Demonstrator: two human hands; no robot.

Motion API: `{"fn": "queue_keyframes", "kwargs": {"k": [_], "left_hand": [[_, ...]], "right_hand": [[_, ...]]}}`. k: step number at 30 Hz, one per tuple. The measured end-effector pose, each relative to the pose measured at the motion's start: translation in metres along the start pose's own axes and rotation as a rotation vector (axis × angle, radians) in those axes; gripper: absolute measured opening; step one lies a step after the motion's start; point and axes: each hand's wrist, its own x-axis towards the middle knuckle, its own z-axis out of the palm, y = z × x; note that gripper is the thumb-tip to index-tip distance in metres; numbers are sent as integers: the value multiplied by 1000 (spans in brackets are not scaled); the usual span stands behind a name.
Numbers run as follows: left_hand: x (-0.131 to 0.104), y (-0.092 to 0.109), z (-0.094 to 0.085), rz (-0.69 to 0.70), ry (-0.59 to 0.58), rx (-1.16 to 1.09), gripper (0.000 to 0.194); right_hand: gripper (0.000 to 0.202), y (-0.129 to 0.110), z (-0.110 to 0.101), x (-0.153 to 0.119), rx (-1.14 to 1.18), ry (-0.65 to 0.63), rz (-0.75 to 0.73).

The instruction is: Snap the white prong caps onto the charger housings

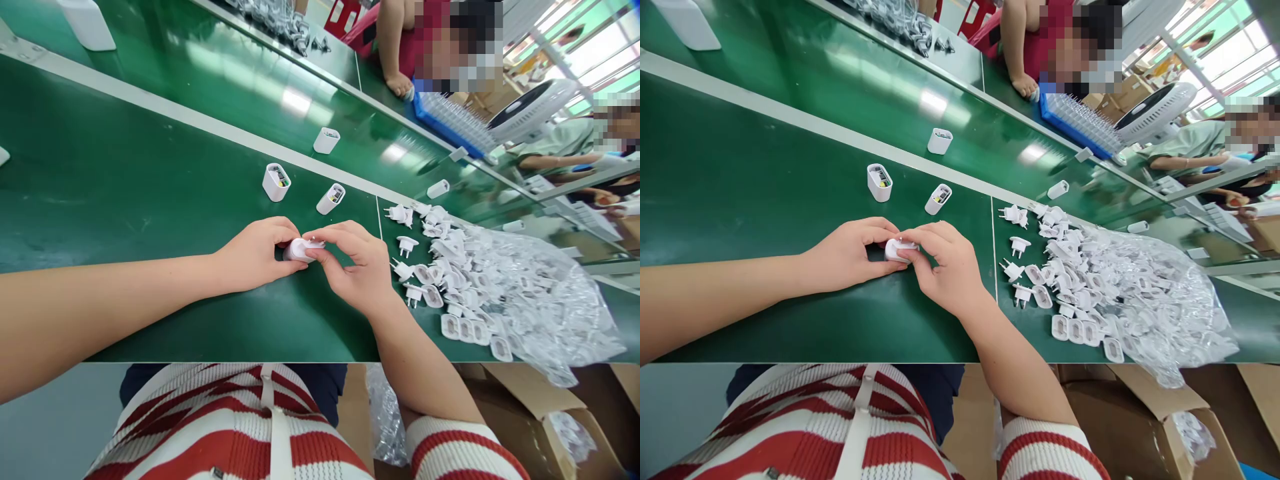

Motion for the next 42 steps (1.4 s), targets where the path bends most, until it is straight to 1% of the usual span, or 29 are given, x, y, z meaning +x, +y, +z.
{"fn": "queue_keyframes", "kwargs": {"k": [3,9,11,13,15,17,20,23,24,25,26,28,29,30,31,32,34,35,36,37,38,40,42], "left_hand": [[1,0,0,-4,-3,-5,27],[1,3,1,-34,-6,-16,26],[0,4,1,-48,-5,-14,27],[0,5,1,-60,1,-14,28],[-1,5,1,-65,5,-18,29],[0,4,2,-64,10,-22,30],[0,1,4,-51,14,-7,30],[-2,2,7,-13,34,51,30],[-3,5,6,-9,39,69,31],[-3,10,4,-19,30,75,31],[-4,16,1,-40,9,70,32],[-1,30,-13,-78,-33,60,32],[3,37,-23,-86,-21,68,33],[10,42,-36,-89,26,86,34],[19,44,-50,-91,103,112,36],[31,42,-66,-102,203,145,40],[60,28,-99,-161,391,207,47],[76,16,-115,-213,483,267,49],[91,3,-130,-267,527,316,49],[105,-11,-144,-303,576,342,48],[116,-23,-155,-328,593,359,48],[131,-42,-171,-369,593,376,51],[138,-50,-178,-405,575,386,62]], "right_hand": [[16,-1,1,-2,-42,1,-7],[19,-4,7,-5,-127,59,-73],[17,-5,7,-4,-97,39,-42],[15,-6,4,-2,-61,8,20],[15,-7,2,0,-65,-26,66],[18,-9,0,2,-90,-46,73],[19,-10,4,1,-111,-32,71],[18,-10,11,-5,-81,-12,108],[20,-8,11,-7,-35,-16,135],[27,-5,9,-9,31,-24,167],[42,0,4,-10,101,-27,203],[75,16,-14,-14,166,10,285],[83,27,-26,-16,127,62,334],[81,41,-39,-17,16,129,400],[76,55,-51,-19,-128,175,481],[72,70,-62,-21,-259,165,591],[73,95,-77,-24,-461,71,925],[74,105,-81,-26,-506,20,1076],[74,113,-83,-27,-517,-15,1193],[71,119,-83,-28,-505,-28,1265],[65,123,-82,-29,-479,-18,1293],[46,128,-81,-31,-426,39,1280],[28,131,-81,-33,-376,110,1253]]}}
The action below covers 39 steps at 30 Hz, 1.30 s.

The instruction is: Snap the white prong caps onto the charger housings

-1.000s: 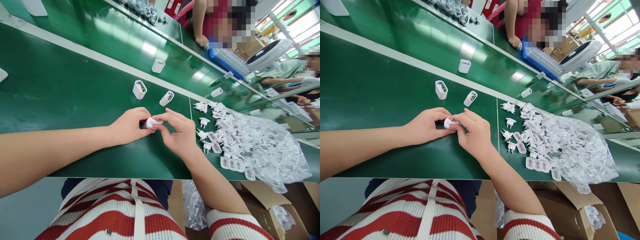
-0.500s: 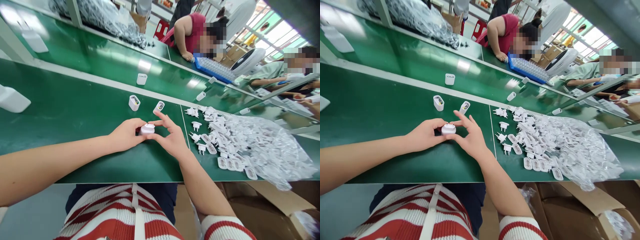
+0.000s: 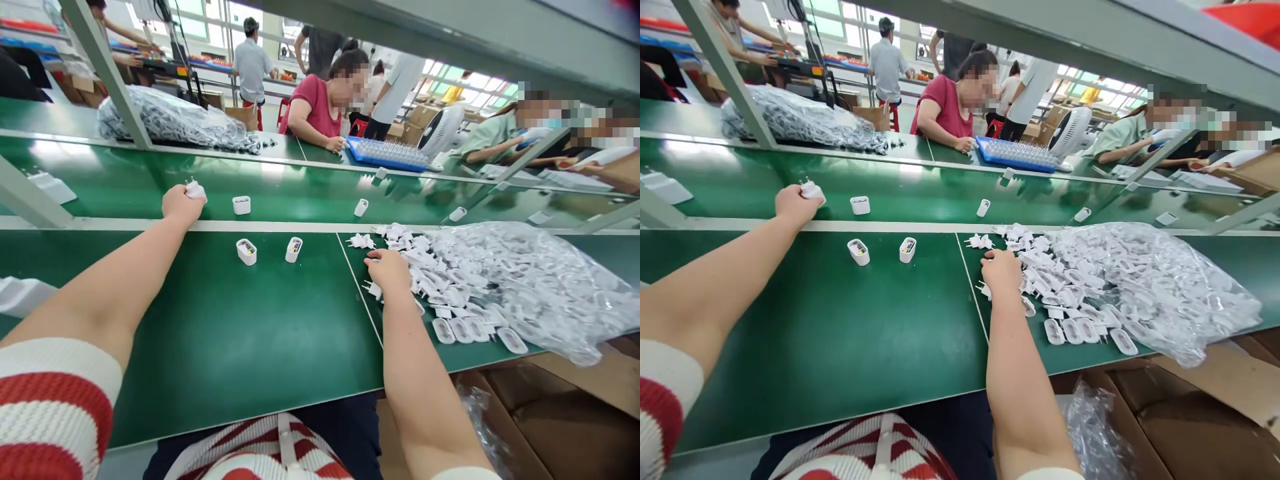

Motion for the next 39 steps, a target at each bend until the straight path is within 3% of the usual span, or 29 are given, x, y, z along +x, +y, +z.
{"fn": "queue_keyframes", "kwargs": {"k": [3,5,7,9,11,14,17,19,21,22,25,27,30,33,39], "left_hand": [[-2,4,4,10,58,24,79],[-6,12,11,141,92,41,92],[-9,19,21,320,28,69,100],[-10,23,30,379,-92,119,92],[-10,23,35,302,-148,157,80],[-19,27,29,231,-16,115,66],[-57,43,13,310,201,20,54],[-100,57,5,380,250,-29,50],[-148,67,4,426,165,-54,43],[-171,69,8,441,19,-47,40],[-219,64,30,440,-289,-111,34],[-230,55,47,436,-380,-155,31],[-227,42,64,446,-449,-181,37],[-219,35,68,450,-497,-206,48],[-217,33,66,445,-516,-240,35]], "right_hand": [[7,1,-1,1,154,24,-40],[10,-3,-1,-1,288,30,-77],[23,-11,0,-4,448,3,-116],[34,-20,0,-10,608,-80,-143],[39,-28,0,-17,736,-190,-163],[46,-35,-4,-27,1057,-428,-161],[53,-36,-7,-34,1374,-639,-148],[57,-37,-9,-39,1405,-684,-167],[56,-39,-10,-45,1357,-719,-194],[53,-41,-10,-48,1320,-733,-206],[47,-48,-7,-59,1191,-687,-251],[42,-52,-2,-67,1104,-593,-323],[31,-58,7,-81,1001,-480,-477],[19,-62,12,-100,892,-371,-632],[10,-69,21,-131,610,-92,-936]]}}
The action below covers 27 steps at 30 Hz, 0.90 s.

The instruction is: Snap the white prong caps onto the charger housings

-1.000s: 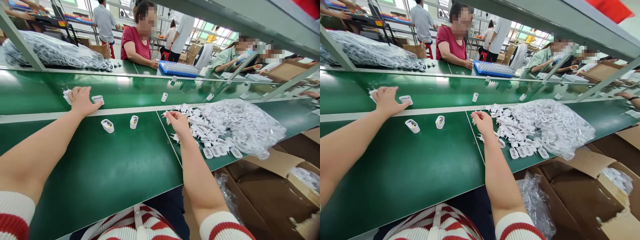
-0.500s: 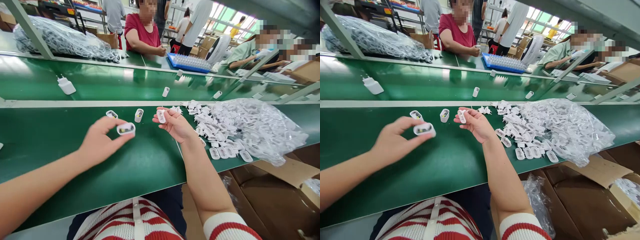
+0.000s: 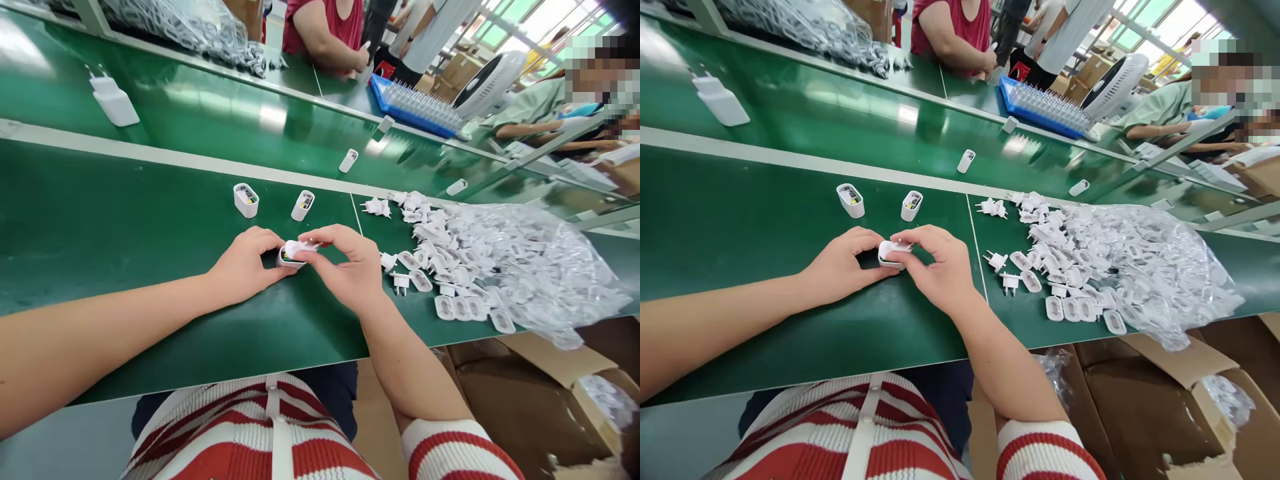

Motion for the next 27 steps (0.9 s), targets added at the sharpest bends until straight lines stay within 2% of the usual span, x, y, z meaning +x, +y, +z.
{"fn": "queue_keyframes", "kwargs": {"k": [3,9,12,16,21,27], "left_hand": [[-1,0,1,11,11,-19,33],[0,-1,3,41,32,-25,28],[0,-1,4,48,33,-20,28],[1,-2,5,48,33,12,29],[2,-3,5,54,29,12,25],[2,-4,6,48,20,18,25]], "right_hand": [[8,3,6,-1,-69,-47,-93],[8,3,8,-2,-213,-72,-147],[11,-1,7,-2,-212,-28,-182],[17,-3,7,-2,-184,67,-154],[12,-1,8,-2,-254,-39,-189],[10,-7,6,-2,-358,-66,-140]]}}
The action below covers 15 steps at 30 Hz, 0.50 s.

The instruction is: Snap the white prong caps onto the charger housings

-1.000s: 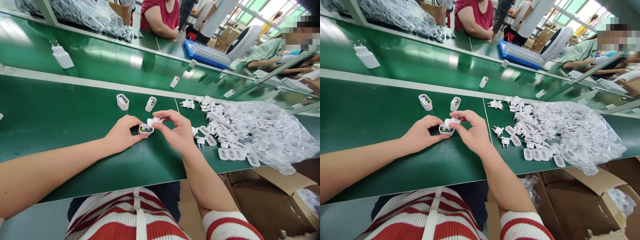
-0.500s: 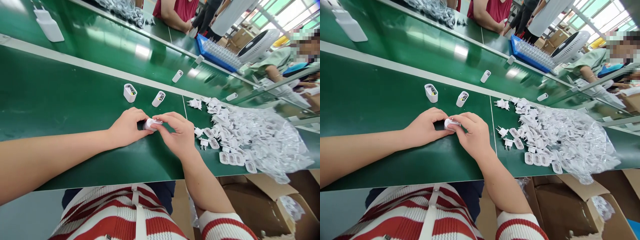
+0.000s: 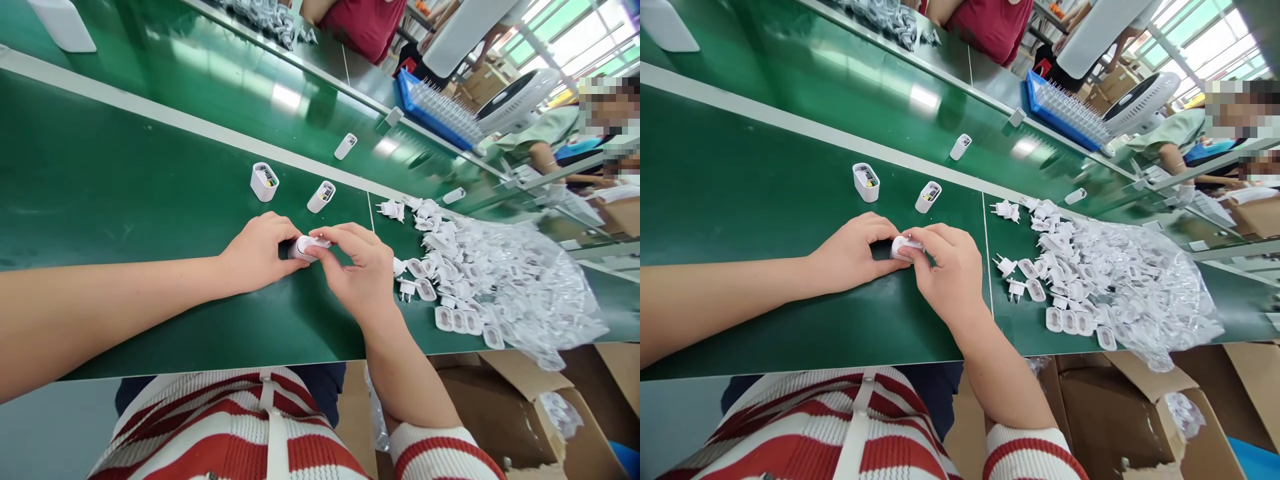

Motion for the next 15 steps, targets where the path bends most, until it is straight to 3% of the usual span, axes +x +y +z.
{"fn": "queue_keyframes", "kwargs": {"k": [7,15], "left_hand": [[-1,1,1,-2,-1,1,24],[-1,-1,1,-14,27,-11,32]], "right_hand": [[11,0,-3,2,-10,-44,-50],[15,0,-15,21,-24,-283,-6]]}}
